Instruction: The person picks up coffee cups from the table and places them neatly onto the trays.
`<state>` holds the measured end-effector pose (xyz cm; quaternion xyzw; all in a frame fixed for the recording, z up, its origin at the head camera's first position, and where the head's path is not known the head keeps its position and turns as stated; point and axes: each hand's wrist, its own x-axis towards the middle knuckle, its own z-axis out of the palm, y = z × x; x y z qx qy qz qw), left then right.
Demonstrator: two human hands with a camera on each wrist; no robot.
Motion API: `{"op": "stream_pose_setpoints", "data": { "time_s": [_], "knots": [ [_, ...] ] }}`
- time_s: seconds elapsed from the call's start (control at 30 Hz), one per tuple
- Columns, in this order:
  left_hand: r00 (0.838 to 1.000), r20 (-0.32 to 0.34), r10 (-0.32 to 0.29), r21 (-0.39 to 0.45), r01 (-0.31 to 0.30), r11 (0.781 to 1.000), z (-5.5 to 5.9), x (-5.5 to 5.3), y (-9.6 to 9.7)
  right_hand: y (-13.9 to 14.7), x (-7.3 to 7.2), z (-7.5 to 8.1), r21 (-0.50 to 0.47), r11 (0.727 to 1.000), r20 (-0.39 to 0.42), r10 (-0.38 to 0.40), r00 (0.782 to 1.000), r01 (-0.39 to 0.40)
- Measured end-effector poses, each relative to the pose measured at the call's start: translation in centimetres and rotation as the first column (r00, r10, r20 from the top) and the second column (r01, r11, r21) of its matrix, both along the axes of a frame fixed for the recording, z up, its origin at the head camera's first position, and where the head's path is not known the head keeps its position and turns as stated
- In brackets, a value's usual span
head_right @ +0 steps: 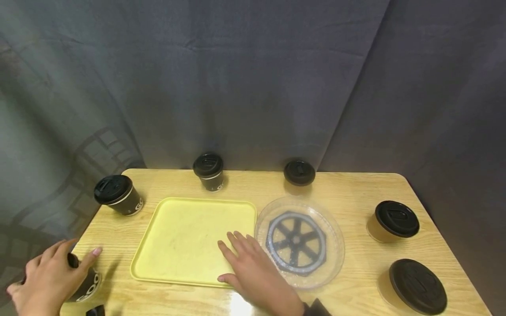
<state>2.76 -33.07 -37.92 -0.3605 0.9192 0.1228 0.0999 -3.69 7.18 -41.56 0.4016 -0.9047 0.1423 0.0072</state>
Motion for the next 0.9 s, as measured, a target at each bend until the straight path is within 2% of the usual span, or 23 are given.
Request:
{"op": "stream_pose_setpoints", "data": {
  "time_s": [0.27,0.63,0.77,0.9],
  "knots": [
    [1.0,0.0,-0.001,0.001,0.001,1.0,0.2,-0.1,0.2,-0.2,0.5,-0.4,-0.018,1.0,0.122,0.015,0.992,-0.012],
    [0.999,-0.034,0.018,-0.001,-0.018,1.0,0.2,0.1,0.5,-0.6,0.5,-1.2,-0.027,0.997,0.181,0.071,0.981,-0.068],
    [0.998,-0.059,0.013,-0.001,-0.013,1.0,0.3,0.1,0.6,-0.6,0.4,-1.6,-0.034,0.996,0.178,0.086,0.98,-0.081],
    [0.997,-0.082,0.004,-0.003,-0.005,1.0,0.2,0.1,0.5,-0.6,0.4,-1.7,-0.046,0.996,0.214,0.087,0.973,-0.079]
  ]
}}
